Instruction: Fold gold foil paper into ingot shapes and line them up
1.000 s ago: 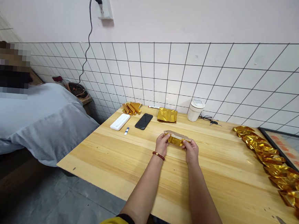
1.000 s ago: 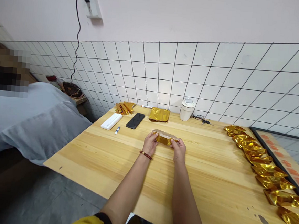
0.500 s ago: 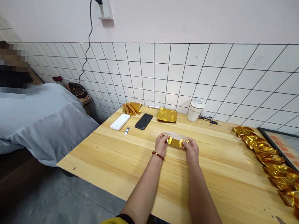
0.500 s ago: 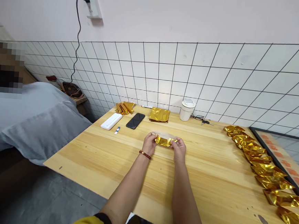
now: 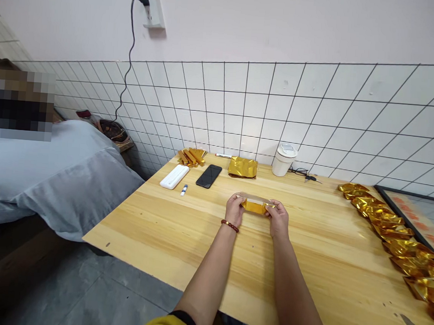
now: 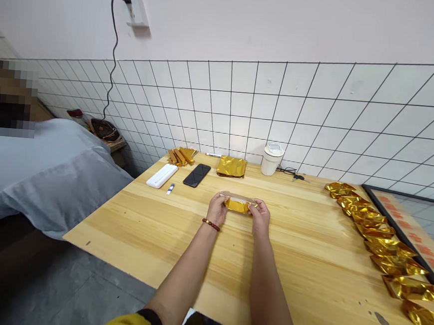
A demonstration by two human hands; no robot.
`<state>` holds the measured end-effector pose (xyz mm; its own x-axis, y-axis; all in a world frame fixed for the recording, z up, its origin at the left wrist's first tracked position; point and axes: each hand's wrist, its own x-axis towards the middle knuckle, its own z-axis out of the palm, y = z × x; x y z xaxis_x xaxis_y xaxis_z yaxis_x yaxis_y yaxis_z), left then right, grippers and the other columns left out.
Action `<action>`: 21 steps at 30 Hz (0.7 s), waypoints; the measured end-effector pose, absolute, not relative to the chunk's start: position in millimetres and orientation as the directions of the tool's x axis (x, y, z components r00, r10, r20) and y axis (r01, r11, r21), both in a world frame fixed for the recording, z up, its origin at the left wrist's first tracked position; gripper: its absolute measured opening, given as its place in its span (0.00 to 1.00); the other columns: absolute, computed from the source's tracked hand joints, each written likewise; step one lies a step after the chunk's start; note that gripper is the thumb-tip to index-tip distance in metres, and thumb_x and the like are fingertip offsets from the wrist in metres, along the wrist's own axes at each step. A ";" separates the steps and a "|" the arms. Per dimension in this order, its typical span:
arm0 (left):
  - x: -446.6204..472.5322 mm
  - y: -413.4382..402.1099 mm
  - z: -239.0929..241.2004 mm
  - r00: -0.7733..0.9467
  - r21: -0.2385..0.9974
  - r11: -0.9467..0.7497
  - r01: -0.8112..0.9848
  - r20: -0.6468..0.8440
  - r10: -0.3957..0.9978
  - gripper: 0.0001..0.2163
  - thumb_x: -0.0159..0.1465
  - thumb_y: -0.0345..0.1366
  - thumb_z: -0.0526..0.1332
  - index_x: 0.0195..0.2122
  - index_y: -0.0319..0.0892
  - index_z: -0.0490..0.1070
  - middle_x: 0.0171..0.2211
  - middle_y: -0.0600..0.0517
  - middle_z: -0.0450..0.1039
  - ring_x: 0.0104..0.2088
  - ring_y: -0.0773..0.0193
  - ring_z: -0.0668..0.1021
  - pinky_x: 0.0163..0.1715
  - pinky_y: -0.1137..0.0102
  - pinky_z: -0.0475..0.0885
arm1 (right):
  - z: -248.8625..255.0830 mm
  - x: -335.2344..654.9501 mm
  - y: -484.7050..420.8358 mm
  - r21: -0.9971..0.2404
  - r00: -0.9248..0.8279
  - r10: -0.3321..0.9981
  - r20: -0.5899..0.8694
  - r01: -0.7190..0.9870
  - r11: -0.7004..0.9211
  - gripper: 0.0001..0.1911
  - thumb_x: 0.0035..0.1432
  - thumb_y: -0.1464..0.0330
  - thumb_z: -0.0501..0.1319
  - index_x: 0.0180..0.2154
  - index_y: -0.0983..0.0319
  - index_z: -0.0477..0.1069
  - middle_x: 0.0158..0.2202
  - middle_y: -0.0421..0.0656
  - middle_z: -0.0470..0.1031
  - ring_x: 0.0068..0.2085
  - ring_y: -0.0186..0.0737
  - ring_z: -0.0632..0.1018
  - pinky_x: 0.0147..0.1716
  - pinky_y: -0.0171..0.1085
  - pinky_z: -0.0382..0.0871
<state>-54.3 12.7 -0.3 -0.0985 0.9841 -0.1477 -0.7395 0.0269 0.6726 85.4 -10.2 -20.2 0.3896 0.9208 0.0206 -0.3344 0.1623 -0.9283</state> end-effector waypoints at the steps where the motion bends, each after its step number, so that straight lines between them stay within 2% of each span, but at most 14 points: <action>1: -54.5 12.8 -0.2 -0.095 0.671 0.029 -0.741 -0.148 0.984 0.10 0.40 0.26 0.65 0.26 0.40 0.74 0.25 0.54 0.75 0.27 0.69 0.74 0.32 0.72 0.68 | -20.1 85.4 -10.3 -0.928 0.389 0.921 0.022 -0.334 0.163 0.17 0.37 0.63 0.71 0.33 0.59 0.74 0.20 0.33 0.70 0.20 0.31 0.67 0.24 0.34 0.63; 7: -55.6 12.9 0.6 -0.066 0.671 0.038 -0.741 -0.129 0.989 0.07 0.41 0.25 0.62 0.23 0.40 0.74 0.27 0.49 0.78 0.30 0.65 0.77 0.34 0.71 0.68 | -21.0 86.2 -11.2 -0.937 0.376 0.926 0.044 -0.305 0.168 0.13 0.39 0.64 0.70 0.31 0.60 0.76 0.21 0.35 0.72 0.22 0.32 0.68 0.25 0.35 0.62; 17: -56.6 11.5 1.5 -0.072 0.633 0.033 -0.773 -0.139 0.988 0.07 0.41 0.23 0.60 0.20 0.41 0.70 0.26 0.52 0.76 0.32 0.66 0.76 0.38 0.71 0.67 | -20.7 86.6 -11.7 -0.941 0.345 0.938 0.045 -0.301 0.156 0.10 0.39 0.64 0.68 0.27 0.59 0.75 0.19 0.35 0.70 0.22 0.33 0.67 0.25 0.34 0.61; 21: -57.4 10.7 3.5 -0.052 0.593 0.056 -0.803 -0.163 0.985 0.07 0.41 0.24 0.60 0.21 0.42 0.68 0.25 0.54 0.73 0.29 0.67 0.74 0.37 0.69 0.68 | -19.8 85.8 -12.3 -0.942 0.326 0.944 0.044 -0.301 0.147 0.10 0.39 0.64 0.69 0.27 0.59 0.75 0.19 0.36 0.71 0.21 0.33 0.67 0.24 0.35 0.61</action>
<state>-57.4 10.7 3.5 -0.0522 0.9852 -0.1632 -0.8030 0.0557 0.5933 85.8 -12.3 -19.8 0.3261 0.9443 0.0436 -0.3006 0.1473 -0.9423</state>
